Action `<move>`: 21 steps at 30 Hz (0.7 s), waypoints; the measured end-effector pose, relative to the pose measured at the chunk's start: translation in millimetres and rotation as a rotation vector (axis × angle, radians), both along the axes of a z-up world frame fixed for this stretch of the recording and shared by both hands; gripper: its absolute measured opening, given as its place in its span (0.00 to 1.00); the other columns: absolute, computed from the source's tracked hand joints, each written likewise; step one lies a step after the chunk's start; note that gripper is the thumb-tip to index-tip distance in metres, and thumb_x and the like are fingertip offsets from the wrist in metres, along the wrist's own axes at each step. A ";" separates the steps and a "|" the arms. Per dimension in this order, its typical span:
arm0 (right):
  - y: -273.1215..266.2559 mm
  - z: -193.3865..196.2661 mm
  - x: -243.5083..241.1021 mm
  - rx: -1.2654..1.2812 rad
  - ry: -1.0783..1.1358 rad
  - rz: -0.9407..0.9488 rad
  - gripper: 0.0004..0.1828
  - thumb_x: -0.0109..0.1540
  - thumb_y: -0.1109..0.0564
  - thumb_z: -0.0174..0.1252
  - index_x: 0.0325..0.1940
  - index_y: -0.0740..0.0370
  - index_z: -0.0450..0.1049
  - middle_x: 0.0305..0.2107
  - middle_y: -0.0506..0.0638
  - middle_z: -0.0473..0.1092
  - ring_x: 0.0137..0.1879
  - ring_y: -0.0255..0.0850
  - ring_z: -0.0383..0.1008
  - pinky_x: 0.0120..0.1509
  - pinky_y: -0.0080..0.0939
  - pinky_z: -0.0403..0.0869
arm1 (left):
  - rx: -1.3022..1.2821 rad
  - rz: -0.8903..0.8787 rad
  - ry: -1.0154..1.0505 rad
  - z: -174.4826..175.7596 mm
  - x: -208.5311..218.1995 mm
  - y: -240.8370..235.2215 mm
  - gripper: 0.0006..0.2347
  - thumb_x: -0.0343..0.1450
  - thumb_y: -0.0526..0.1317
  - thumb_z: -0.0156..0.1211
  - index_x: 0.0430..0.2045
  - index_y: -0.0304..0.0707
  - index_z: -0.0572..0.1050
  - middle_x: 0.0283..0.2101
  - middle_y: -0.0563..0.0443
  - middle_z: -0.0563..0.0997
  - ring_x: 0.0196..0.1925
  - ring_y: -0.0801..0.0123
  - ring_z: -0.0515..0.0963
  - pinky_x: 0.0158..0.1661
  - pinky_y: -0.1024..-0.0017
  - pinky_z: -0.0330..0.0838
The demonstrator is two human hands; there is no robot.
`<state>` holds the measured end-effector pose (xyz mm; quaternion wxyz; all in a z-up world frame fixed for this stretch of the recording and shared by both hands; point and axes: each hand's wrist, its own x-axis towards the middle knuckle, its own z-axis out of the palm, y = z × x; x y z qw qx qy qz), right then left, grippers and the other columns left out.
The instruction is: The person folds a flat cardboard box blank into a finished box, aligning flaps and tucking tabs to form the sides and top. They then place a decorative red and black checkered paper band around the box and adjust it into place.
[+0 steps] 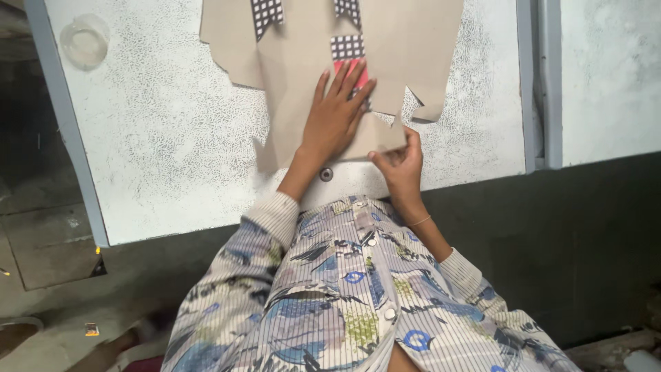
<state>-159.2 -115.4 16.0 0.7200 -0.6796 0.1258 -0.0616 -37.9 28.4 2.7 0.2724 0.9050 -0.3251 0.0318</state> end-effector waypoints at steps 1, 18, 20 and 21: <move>-0.8 -0.1 1.7 0.097 0.048 -0.021 0.29 0.60 0.70 0.62 0.64 0.67 0.61 0.56 0.56 0.68 0.65 0.44 0.72 0.74 0.42 0.72 | -0.027 0.009 0.007 -3.4 6.3 -5.7 0.21 0.77 0.41 0.50 0.68 0.45 0.66 0.75 0.44 0.57 0.78 0.56 0.51 0.73 0.48 0.41; -39.8 10.7 10.4 -1.279 -0.303 0.359 0.22 0.60 0.64 0.57 0.60 0.60 0.75 0.63 0.53 0.66 0.70 0.51 0.63 0.70 0.53 0.62 | 0.053 -0.188 0.008 -5.0 17.6 1.7 0.29 0.74 0.59 0.53 0.70 0.53 0.64 0.76 0.46 0.56 0.79 0.54 0.49 0.73 0.43 0.34; -43.6 10.3 14.0 -1.233 -0.302 0.374 0.20 0.60 0.64 0.57 0.57 0.59 0.76 0.61 0.53 0.68 0.69 0.51 0.64 0.69 0.52 0.63 | 0.084 -0.173 0.000 -1.3 14.7 2.3 0.30 0.75 0.61 0.53 0.72 0.55 0.62 0.78 0.49 0.54 0.81 0.56 0.48 0.74 0.39 0.32; -46.0 11.0 15.9 -1.186 -0.298 0.369 0.18 0.59 0.64 0.58 0.54 0.59 0.77 0.60 0.53 0.69 0.67 0.52 0.65 0.68 0.52 0.64 | 0.097 -0.173 0.007 -0.3 14.1 3.2 0.30 0.74 0.61 0.53 0.72 0.55 0.62 0.78 0.48 0.54 0.80 0.56 0.48 0.73 0.37 0.31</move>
